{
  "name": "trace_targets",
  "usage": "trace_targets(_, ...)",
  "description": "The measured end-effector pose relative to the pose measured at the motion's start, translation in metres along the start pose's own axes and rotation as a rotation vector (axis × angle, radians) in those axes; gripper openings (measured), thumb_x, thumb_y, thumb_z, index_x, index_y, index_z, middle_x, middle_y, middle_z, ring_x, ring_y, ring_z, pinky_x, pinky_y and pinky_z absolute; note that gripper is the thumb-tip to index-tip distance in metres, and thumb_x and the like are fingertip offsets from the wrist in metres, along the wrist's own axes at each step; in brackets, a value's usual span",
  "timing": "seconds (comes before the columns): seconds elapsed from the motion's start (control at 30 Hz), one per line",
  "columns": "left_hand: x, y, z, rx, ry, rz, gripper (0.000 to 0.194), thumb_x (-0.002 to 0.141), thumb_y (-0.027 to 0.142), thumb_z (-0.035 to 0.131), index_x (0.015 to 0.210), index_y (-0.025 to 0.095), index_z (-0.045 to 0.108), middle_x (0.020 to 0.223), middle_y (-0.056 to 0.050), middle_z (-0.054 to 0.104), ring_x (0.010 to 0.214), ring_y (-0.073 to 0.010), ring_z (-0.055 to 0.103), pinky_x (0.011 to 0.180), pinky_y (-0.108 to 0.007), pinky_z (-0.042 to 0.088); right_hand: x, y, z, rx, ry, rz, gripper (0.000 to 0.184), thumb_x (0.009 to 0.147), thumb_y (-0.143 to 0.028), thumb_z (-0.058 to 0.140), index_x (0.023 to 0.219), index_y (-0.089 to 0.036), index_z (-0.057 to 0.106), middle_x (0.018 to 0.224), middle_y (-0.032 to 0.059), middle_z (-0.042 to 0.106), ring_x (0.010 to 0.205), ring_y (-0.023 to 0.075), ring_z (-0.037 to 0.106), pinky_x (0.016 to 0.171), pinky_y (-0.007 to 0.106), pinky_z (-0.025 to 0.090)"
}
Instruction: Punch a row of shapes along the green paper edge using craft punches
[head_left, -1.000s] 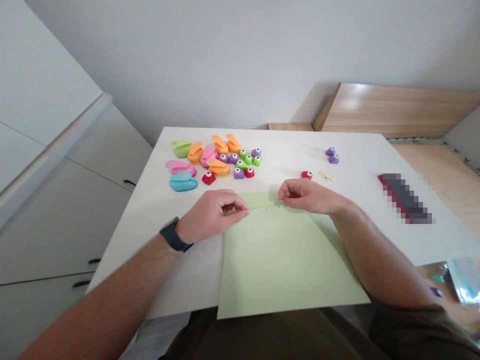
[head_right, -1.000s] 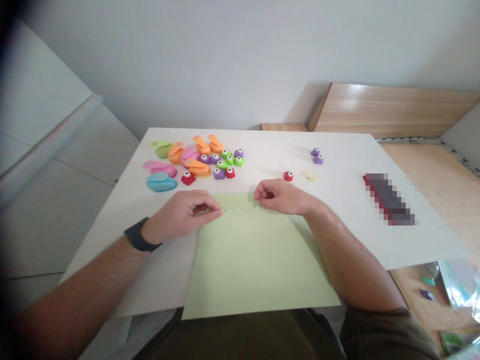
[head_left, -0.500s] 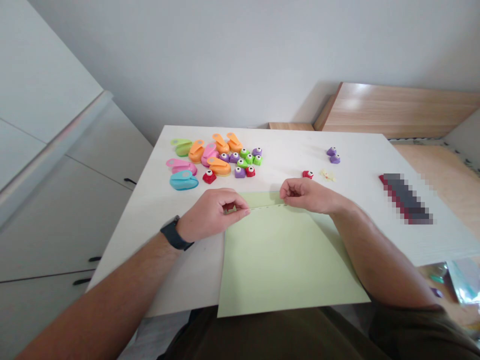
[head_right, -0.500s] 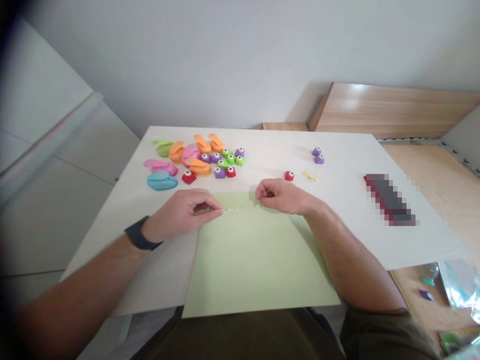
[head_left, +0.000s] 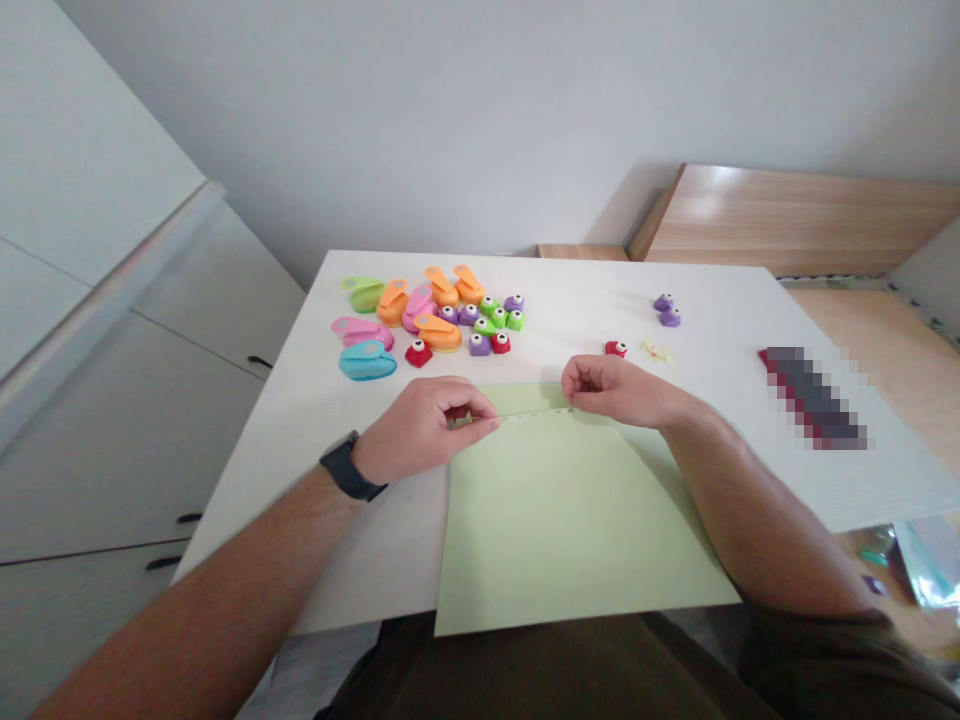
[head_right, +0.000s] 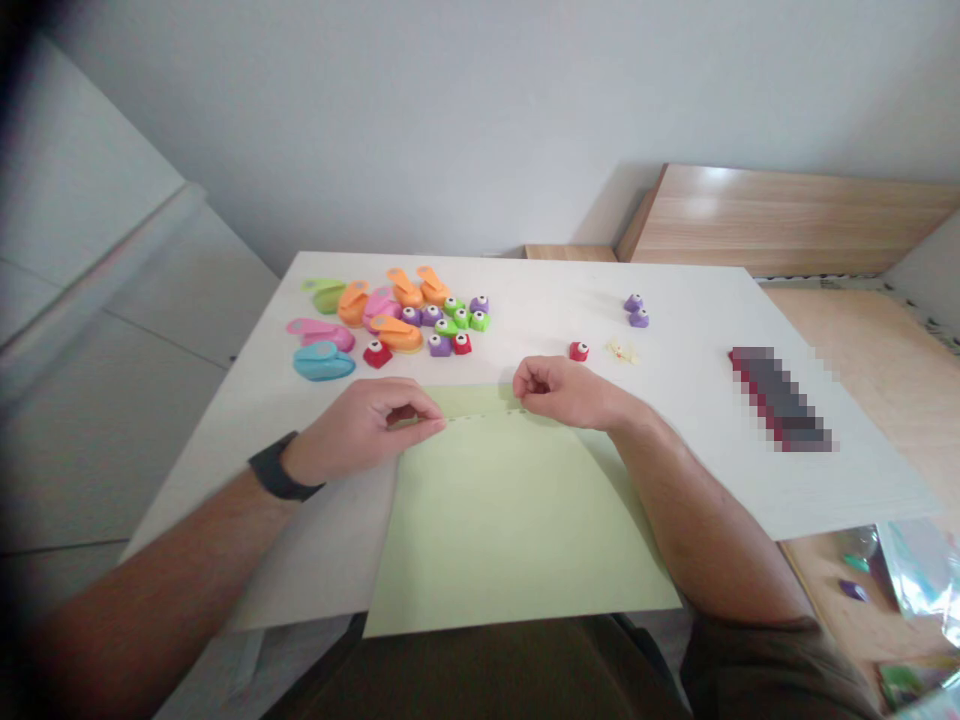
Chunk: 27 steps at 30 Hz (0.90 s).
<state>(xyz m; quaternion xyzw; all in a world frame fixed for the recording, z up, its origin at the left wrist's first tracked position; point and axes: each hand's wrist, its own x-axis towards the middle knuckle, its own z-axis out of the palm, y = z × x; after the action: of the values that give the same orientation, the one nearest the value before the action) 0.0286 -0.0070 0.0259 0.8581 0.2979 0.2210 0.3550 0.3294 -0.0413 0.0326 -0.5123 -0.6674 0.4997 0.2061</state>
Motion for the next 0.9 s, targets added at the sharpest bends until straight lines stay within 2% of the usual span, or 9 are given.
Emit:
trace_targets(0.3, -0.0002, -0.0014, 0.0010, 0.002, 0.019, -0.017, 0.014, 0.088, 0.032, 0.065, 0.084, 0.019, 0.071, 0.078, 0.000, 0.068, 0.065, -0.0090, 0.055, 0.061, -0.022, 0.042, 0.0008, -0.0004, -0.0017, 0.051, 0.026, 0.009, 0.010, 0.082, -0.022, 0.061, 0.090, -0.019, 0.056, 0.077, -0.0022, 0.056, 0.067, 0.0113, 0.048, 0.060, 0.025, 0.036)
trace_targets(0.9, 0.0001, -0.0008, 0.0008, 0.002, 0.013, -0.062, 0.016, 0.087, 0.034, 0.064, 0.085, 0.019, 0.071, 0.081, -0.001, 0.070, 0.069, -0.0114, 0.058, 0.064, -0.024, 0.045, -0.0001, -0.0039, 0.0037, -0.111, 0.016, -0.109, 0.010, 0.089, -0.028, 0.057, 0.093, -0.018, 0.059, 0.080, -0.0007, 0.058, 0.070, 0.0114, 0.050, 0.062, 0.024, 0.041)
